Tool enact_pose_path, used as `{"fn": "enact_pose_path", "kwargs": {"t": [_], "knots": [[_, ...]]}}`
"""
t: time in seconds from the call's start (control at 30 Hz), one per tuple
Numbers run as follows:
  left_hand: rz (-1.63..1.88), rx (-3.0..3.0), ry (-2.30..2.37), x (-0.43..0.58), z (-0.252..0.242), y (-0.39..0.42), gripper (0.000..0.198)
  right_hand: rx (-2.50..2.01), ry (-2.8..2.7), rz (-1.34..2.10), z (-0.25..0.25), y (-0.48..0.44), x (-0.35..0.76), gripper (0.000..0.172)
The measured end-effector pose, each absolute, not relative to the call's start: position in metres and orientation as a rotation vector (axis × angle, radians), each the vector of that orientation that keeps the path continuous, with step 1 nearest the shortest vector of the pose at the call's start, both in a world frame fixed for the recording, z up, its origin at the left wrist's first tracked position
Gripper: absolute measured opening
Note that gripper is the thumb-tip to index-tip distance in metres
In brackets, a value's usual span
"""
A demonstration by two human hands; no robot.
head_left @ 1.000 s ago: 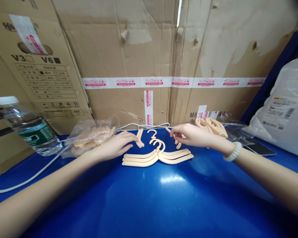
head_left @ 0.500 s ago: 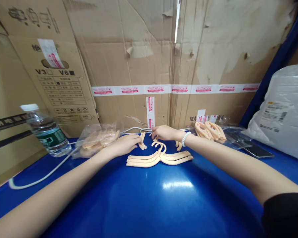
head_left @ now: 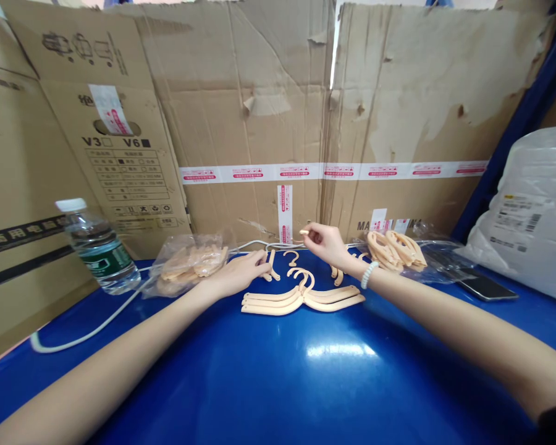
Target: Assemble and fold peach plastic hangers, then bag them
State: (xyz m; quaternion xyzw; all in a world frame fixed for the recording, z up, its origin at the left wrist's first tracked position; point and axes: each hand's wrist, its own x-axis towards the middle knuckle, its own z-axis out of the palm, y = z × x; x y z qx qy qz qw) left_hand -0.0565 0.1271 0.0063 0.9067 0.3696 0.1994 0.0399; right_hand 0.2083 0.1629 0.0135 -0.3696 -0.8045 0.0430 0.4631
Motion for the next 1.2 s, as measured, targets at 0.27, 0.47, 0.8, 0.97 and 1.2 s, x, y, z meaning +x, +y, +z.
{"fn": "enact_pose_path", "kwargs": {"t": [0.27,0.47,0.8,0.97,1.2], "knots": [[1.063,2.652,0.868,-0.039,0.0,0.065,0.02,-0.848,-1.506,0.793,0.013,0.055,0.217,0.022],[1.175,2.155,0.756,-0.011,-0.006,0.011,0.015,-0.695,-1.256,1.242,0.002,0.019,0.212,0.02],[1.154,1.35,0.829,-0.003,-0.013,0.003,0.038,-0.762,-1.16,1.309,-0.005,0.014,0.207,0.025],[1.184,1.412,0.867,-0.002,-0.016,0.001,0.021,-0.766,-1.148,1.302,-0.008,0.015,0.207,0.044],[1.187,1.464,0.898,0.005,-0.025,0.001,0.021,-0.79,-1.199,1.247,-0.005,0.02,0.211,0.045]]}}
